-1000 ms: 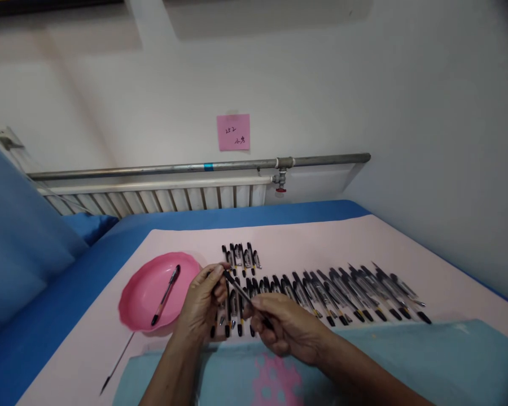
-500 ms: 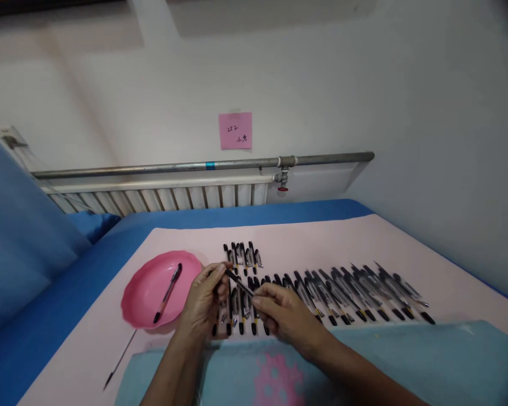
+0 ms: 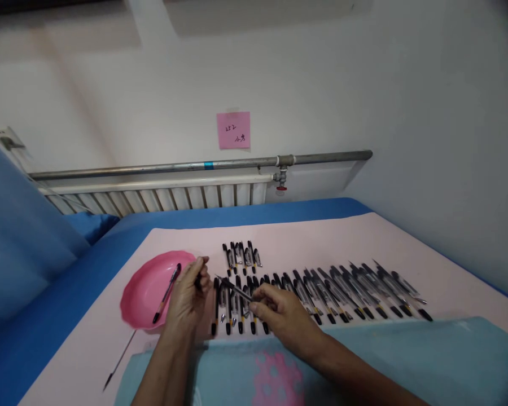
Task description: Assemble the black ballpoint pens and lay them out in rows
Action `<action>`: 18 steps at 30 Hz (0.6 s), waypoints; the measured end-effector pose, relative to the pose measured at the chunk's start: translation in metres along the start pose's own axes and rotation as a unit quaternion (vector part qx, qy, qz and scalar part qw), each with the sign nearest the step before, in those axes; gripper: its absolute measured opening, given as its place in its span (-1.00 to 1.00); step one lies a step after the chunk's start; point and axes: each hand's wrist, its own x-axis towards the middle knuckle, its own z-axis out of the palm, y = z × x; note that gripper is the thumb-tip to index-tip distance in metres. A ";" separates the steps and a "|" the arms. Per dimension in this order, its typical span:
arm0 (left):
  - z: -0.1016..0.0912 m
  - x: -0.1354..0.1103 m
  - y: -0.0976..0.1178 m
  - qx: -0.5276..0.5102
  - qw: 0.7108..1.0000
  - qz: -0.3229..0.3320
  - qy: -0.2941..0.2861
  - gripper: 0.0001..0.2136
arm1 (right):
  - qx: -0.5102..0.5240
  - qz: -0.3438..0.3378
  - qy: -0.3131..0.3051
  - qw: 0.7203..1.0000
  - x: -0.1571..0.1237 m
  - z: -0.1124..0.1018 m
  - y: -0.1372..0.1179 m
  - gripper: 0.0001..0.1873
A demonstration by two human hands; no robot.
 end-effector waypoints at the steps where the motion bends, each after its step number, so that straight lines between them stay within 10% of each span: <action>1: -0.002 0.002 0.004 -0.017 1.000 0.010 0.014 -0.85 | -0.010 -0.009 0.003 1.000 0.000 0.000 0.001 -0.89; 13: 0.012 -0.017 -0.013 0.100 0.991 -0.065 -0.064 -0.81 | 0.075 0.026 -0.038 0.996 0.001 0.002 0.003 -0.85; 18: -0.010 0.001 0.010 0.054 0.997 0.043 0.045 -0.84 | -0.075 -0.055 -0.045 0.995 0.000 -0.004 0.001 -0.86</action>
